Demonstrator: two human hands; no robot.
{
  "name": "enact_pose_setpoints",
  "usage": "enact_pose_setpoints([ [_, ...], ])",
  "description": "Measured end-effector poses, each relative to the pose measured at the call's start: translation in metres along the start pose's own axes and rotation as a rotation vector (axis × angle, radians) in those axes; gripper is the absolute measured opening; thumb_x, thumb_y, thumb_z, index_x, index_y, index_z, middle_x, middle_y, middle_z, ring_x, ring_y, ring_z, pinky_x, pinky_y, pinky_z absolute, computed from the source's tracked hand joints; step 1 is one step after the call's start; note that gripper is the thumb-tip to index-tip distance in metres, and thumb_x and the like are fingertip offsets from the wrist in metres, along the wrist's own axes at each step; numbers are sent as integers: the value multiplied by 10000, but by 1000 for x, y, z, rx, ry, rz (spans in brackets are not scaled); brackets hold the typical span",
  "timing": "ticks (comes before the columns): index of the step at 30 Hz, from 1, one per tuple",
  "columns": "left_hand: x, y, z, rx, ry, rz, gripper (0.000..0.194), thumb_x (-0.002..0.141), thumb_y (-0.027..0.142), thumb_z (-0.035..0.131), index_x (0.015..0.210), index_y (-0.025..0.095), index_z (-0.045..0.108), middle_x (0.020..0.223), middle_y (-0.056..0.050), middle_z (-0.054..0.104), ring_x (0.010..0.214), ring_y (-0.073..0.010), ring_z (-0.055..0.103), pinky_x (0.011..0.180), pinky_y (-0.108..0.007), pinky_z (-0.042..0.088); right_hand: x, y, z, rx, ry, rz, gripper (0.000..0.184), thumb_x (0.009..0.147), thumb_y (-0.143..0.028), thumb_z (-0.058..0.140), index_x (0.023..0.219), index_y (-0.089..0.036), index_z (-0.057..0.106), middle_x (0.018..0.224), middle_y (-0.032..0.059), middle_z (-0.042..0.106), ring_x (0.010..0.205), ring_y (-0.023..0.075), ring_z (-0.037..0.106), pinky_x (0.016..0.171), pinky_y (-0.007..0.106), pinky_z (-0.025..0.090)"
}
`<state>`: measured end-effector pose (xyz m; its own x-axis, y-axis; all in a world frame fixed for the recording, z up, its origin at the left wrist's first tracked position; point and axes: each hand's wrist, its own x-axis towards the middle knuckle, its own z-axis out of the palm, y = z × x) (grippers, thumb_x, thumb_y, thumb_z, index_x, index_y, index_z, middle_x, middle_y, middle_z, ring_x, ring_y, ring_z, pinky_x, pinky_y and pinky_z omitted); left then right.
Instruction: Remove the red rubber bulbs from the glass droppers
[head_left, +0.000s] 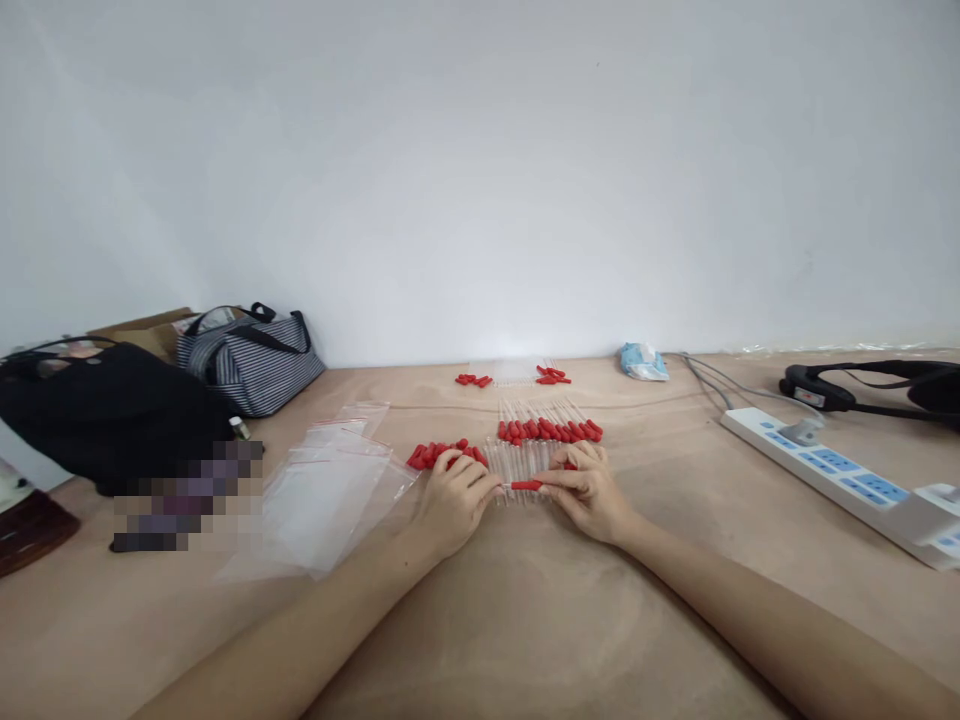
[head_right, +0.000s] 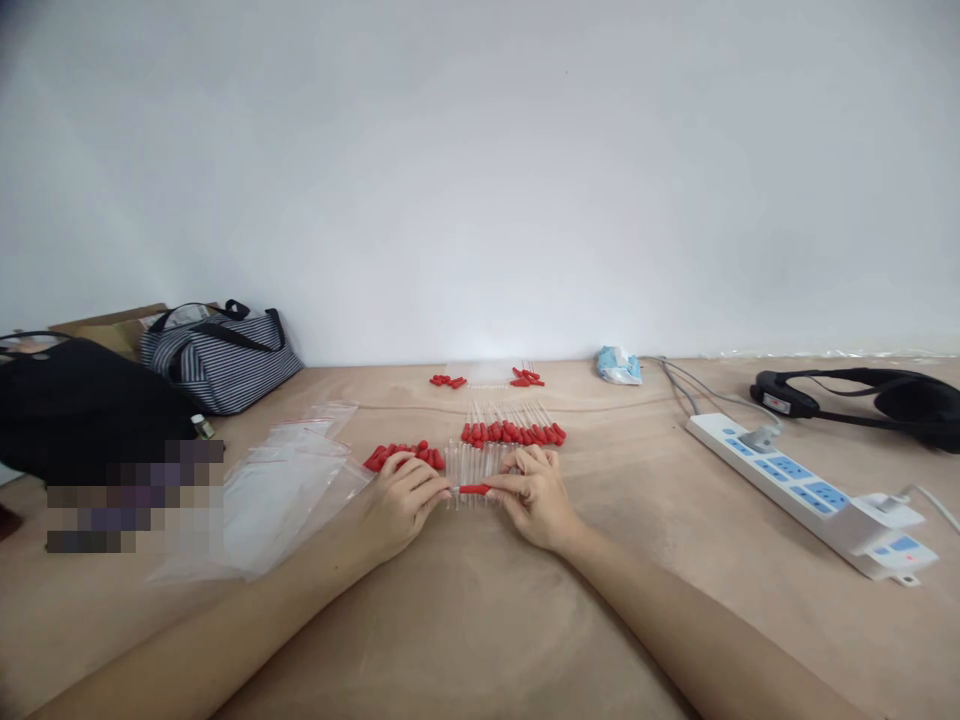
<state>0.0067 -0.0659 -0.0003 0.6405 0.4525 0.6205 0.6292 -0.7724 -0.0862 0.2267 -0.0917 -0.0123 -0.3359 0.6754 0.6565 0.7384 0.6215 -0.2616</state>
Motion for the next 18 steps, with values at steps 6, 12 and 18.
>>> enact_pose_setpoints([
  [6, -1, 0, 2, 0, -2, 51, 212, 874, 224, 401, 771, 175, 579, 697, -9, 594, 643, -134, 481, 683, -308, 314, 5, -12, 4, -60, 42, -71, 263, 758, -396, 568, 974, -258, 628, 858, 22, 603, 824, 159, 477, 798, 362, 260],
  [12, -4, 0, -2, -99, -17, 66, 242, 879, 190, 377, 755, 170, 583, 675, -5, 575, 610, -109, 485, 627, -278, 285, 3, -17, 11, -109, 116, -188, 146, 797, -311, 531, 837, -257, 661, 616, -8, 561, 691, 130, 428, 816, 374, 231],
  [18, -6, 2, -5, -145, -20, 64, 241, 864, 153, 384, 722, 166, 579, 635, 10, 561, 590, -98, 487, 623, -274, 276, -1, -18, 6, -119, 113, -230, 139, 786, -295, 530, 773, -256, 662, 557, -20, 508, 681, 130, 402, 823, 389, 229],
])
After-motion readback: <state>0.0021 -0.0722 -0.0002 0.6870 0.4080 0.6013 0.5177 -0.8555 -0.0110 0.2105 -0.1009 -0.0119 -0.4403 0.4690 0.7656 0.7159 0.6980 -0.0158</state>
